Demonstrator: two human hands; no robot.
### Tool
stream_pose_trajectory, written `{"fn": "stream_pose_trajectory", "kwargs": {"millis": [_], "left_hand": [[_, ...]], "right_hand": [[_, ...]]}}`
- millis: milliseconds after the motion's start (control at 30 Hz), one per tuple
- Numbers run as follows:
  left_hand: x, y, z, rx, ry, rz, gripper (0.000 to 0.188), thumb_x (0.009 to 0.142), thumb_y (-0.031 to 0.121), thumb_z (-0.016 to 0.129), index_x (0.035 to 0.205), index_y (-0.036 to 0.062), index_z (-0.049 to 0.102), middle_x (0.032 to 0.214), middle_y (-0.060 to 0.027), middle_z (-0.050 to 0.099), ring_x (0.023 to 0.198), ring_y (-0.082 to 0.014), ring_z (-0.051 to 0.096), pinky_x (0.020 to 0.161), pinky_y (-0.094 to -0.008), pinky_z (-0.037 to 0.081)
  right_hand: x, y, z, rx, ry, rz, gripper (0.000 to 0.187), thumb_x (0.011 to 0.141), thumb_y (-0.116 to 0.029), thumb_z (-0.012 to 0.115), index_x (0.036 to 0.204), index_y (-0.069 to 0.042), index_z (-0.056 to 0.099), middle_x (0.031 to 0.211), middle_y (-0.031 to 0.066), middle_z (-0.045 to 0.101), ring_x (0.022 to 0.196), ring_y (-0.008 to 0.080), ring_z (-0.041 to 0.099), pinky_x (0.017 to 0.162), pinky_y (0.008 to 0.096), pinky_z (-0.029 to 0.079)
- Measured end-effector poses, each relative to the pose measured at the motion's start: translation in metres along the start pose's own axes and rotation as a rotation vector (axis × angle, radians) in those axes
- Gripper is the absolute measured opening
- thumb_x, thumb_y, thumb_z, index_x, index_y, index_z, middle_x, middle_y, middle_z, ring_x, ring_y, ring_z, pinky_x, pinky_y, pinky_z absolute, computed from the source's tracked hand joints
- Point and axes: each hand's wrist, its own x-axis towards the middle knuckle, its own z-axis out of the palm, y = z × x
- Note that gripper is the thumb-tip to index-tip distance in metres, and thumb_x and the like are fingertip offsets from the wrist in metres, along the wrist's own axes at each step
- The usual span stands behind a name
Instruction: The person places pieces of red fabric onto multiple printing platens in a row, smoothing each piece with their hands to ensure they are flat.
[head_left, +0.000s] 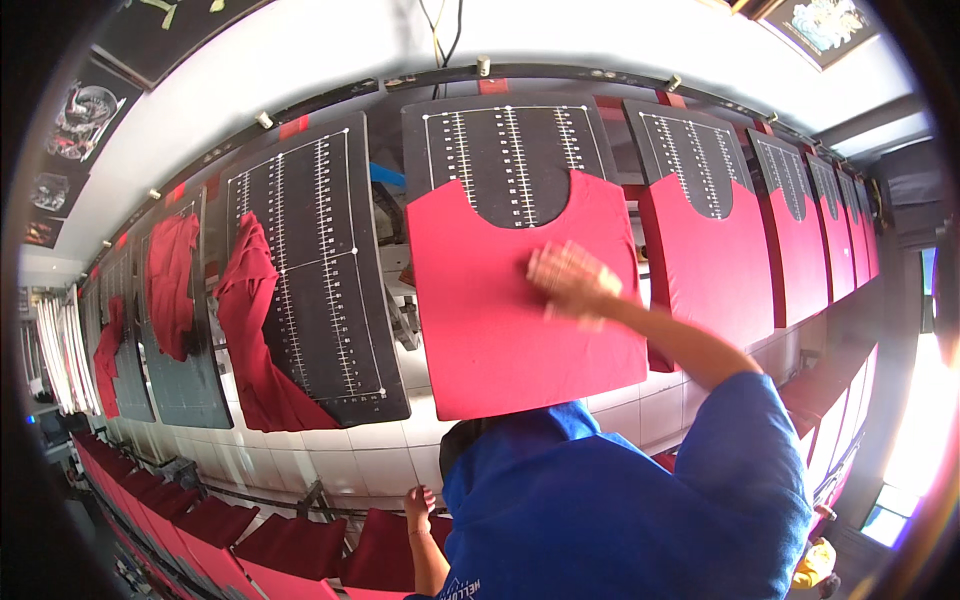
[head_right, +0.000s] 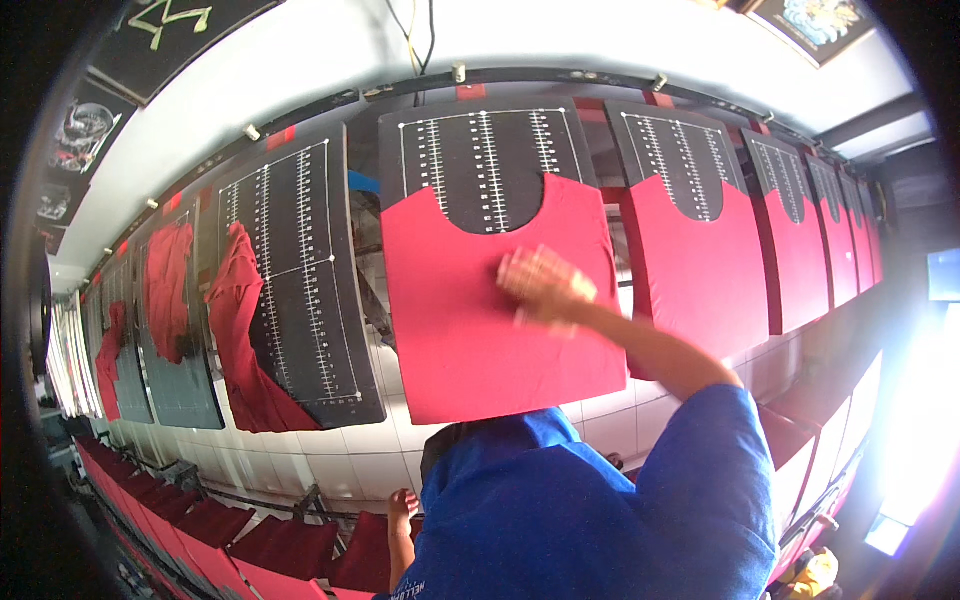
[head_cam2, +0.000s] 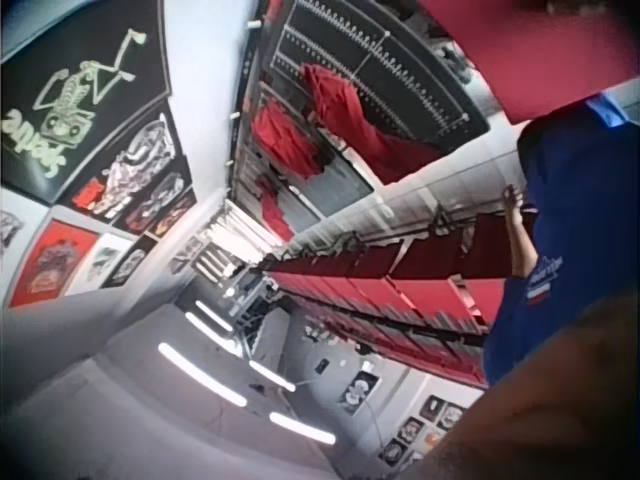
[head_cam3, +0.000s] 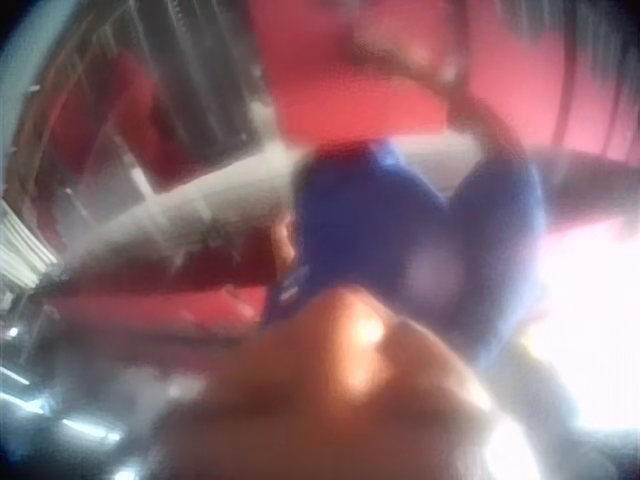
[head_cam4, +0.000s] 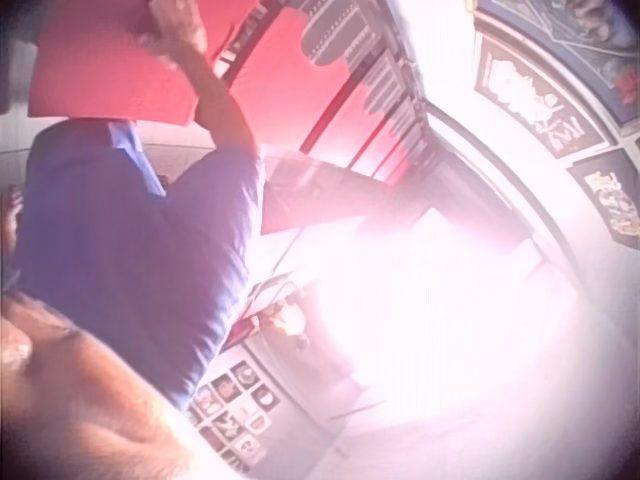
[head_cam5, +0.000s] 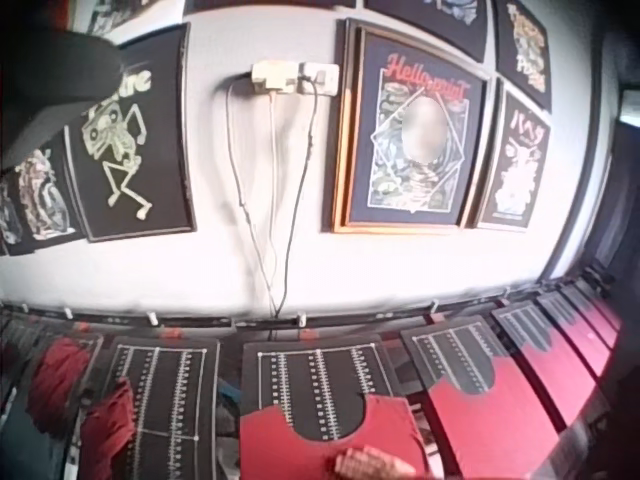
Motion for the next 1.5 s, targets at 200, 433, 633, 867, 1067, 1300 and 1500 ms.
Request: {"fn": "stream_pose_trajectory", "kwargs": {"millis": [200, 433, 633, 867, 1067, 1300, 1500], "left_hand": [[-0.028, 0.004, -0.039, 0.132, 0.026, 0.041, 0.03, 0.103, 0.034, 0.052, 0.11, 0.0058, 0.059, 0.093, -0.007, 0.065, 0.076, -0.0178, 0.064, 0.066, -0.0336, 0.052], [-0.084, -0.037, -0.032, -0.131, -0.051, -0.125, 0.034, 0.1, 0.034, 0.053, 0.122, 0.0083, 0.058, 0.101, -0.0083, 0.065, 0.078, -0.0166, 0.064, 0.066, -0.0334, 0.053], [-0.099, -0.07, -0.011, 0.108, -0.109, -0.158, 0.029, 0.1, 0.033, 0.053, 0.115, 0.0085, 0.059, 0.096, -0.007, 0.065, 0.078, -0.0161, 0.063, 0.064, -0.0333, 0.052], [-0.049, 0.047, -0.05, 0.457, -0.046, 0.033, 0.025, 0.1, 0.031, 0.052, 0.108, 0.0087, 0.061, 0.09, -0.0054, 0.064, 0.078, -0.0155, 0.062, 0.061, -0.0331, 0.05], [-0.037, 0.19, -0.106, 0.107, 0.419, 0.748, 0.024, 0.101, 0.023, 0.055, 0.11, 0.0021, 0.064, 0.094, -0.005, 0.064, 0.08, -0.0127, 0.06, 0.069, -0.0275, 0.049], [-0.006, 0.312, -0.149, 0.036, 0.759, 1.008, 0.045, 0.102, 0.027, 0.057, 0.132, -0.0063, 0.051, 0.125, -0.0201, 0.058, 0.108, -0.0281, 0.06, 0.092, -0.037, 0.05], [0.081, 0.294, -0.232, -0.5, -0.213, 0.874, 0.064, 0.104, 0.048, 0.047, 0.146, 0.0004, 0.043, 0.144, -0.0167, 0.051, 0.128, -0.0252, 0.053, 0.109, -0.0404, 0.039]], "right_hand": [[0.048, 0.144, -0.042, -0.024, 0.332, 0.279, 0.075, 0.102, -0.055, 0.04, 0.158, -0.008, 0.022, 0.164, 0.0093, 0.024, 0.152, 0.0293, 0.018, 0.125, 0.0435, 0.015], [-0.081, 0.013, 0.008, 0.048, 0.287, 0.309, 0.09, 0.092, -0.063, 0.049, 0.153, 0.001, 0.029, 0.161, 0.0189, 0.028, 0.151, 0.0325, 0.022, 0.124, 0.0492, 0.014], [-0.164, -0.057, 0.03, 0.03, -0.08, -0.134, 0.092, 0.088, -0.07, 0.049, 0.157, -0.012, 0.028, 0.164, 0.0068, 0.026, 0.151, 0.0253, 0.024, 0.125, 0.0473, 0.013], [0.009, 0.08, -0.016, 0.16, 0.593, 0.537, 0.078, 0.096, -0.047, 0.055, 0.15, 0.006, 0.033, 0.157, 0.0236, 0.034, 0.148, 0.0376, 0.028, 0.121, 0.0495, 0.02], [0.038, -0.143, -0.065, 0.22, 0.349, 0.258, 0.088, 0.092, -0.06, 0.051, 0.149, 0.005, 0.036, 0.158, 0.0249, 0.03, 0.148, 0.0397, 0.026, 0.122, 0.0532, 0.019], [0.07, -0.316, -0.046, 0.788, 0.469, 0.003, 0.06, 0.087, -0.031, 0.072, 0.137, -0.004, 0.053, 0.15, 0.0197, 0.042, 0.142, 0.0369, 0.036, 0.115, 0.0496, 0.031], [0.194, -0.418, -0.125, 1.006, 0.288, 0.064, 0.037, 0.088, -0.035, 0.071, 0.108, -0.005, 0.064, 0.088, 0.0126, 0.07, 0.081, 0.0346, 0.07, 0.076, 0.0459, 0.056]]}}
